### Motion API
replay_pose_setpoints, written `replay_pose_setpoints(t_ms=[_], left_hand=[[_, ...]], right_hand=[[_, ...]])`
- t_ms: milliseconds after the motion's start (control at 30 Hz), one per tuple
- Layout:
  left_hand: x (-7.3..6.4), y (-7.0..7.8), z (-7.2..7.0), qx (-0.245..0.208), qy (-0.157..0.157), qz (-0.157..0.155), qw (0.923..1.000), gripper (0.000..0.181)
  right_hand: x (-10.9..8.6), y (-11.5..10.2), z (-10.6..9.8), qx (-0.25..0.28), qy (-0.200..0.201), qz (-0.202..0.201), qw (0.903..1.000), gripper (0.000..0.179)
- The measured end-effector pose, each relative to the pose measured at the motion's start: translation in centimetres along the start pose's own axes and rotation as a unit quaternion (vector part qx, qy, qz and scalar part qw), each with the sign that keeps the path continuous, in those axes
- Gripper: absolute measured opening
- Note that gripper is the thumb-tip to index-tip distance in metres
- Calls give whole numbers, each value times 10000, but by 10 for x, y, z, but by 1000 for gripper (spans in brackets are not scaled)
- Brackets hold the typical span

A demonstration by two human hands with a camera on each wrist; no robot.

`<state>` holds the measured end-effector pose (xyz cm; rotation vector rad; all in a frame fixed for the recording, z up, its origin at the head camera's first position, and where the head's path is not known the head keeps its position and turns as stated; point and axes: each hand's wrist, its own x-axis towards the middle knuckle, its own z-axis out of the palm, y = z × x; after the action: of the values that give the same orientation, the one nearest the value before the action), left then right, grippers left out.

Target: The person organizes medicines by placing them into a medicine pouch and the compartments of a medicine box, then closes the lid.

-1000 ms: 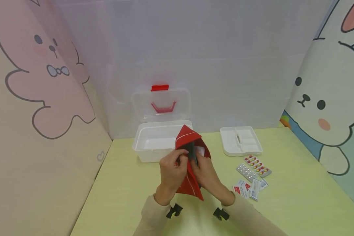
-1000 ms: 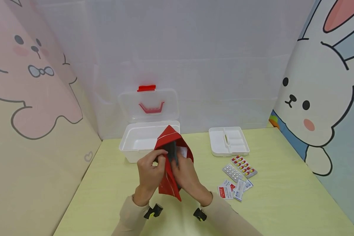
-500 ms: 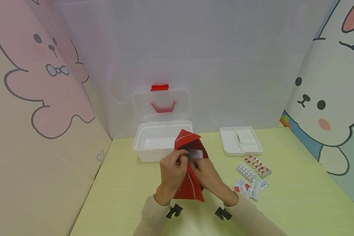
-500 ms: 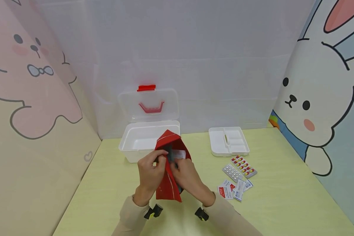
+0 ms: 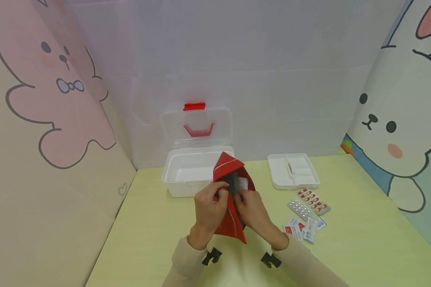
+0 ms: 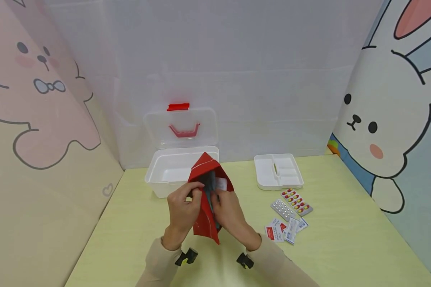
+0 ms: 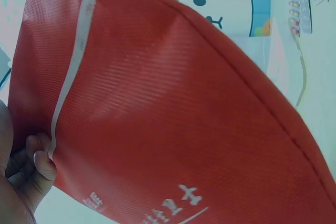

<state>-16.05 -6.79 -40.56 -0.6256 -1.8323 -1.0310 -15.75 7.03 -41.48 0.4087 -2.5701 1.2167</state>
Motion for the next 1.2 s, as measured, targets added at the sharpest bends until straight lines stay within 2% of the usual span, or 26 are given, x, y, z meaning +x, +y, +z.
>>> replay_pose_setpoints(t_ms=[100,200,400,533,767,933,1033,1200], left_hand=[[-1,-1,0,-15,6,-19,10000,19],[-2,-1,1,-48,-13,45,10000,19],[-6,-2,5,-104,-163,338,9992,21],[-7,-2,5,-104,-178,302,9993,20],[-7,-2,1,-56,-184,44,9998,19],[-6,-4,-1,-134,-148,-50,9998,20],[-6,-4,-2,-156,-127,-67,9998,20],[-6,-5,-3,-183,-129,-90,9997,19]], right_hand=[[2,1,-1,-43,378,-53,9993,28],[2,2,1,-155,569,-75,9982,26],[-1,2,13,-705,507,-301,9958,28],[-2,0,16,-848,460,-368,9947,26],[-2,-1,11,-251,-74,66,9996,20],[-2,-3,1,-75,-162,218,9996,6],[-2,-4,-7,50,-174,309,9994,13],[-2,-5,-21,305,-242,480,9981,35]])
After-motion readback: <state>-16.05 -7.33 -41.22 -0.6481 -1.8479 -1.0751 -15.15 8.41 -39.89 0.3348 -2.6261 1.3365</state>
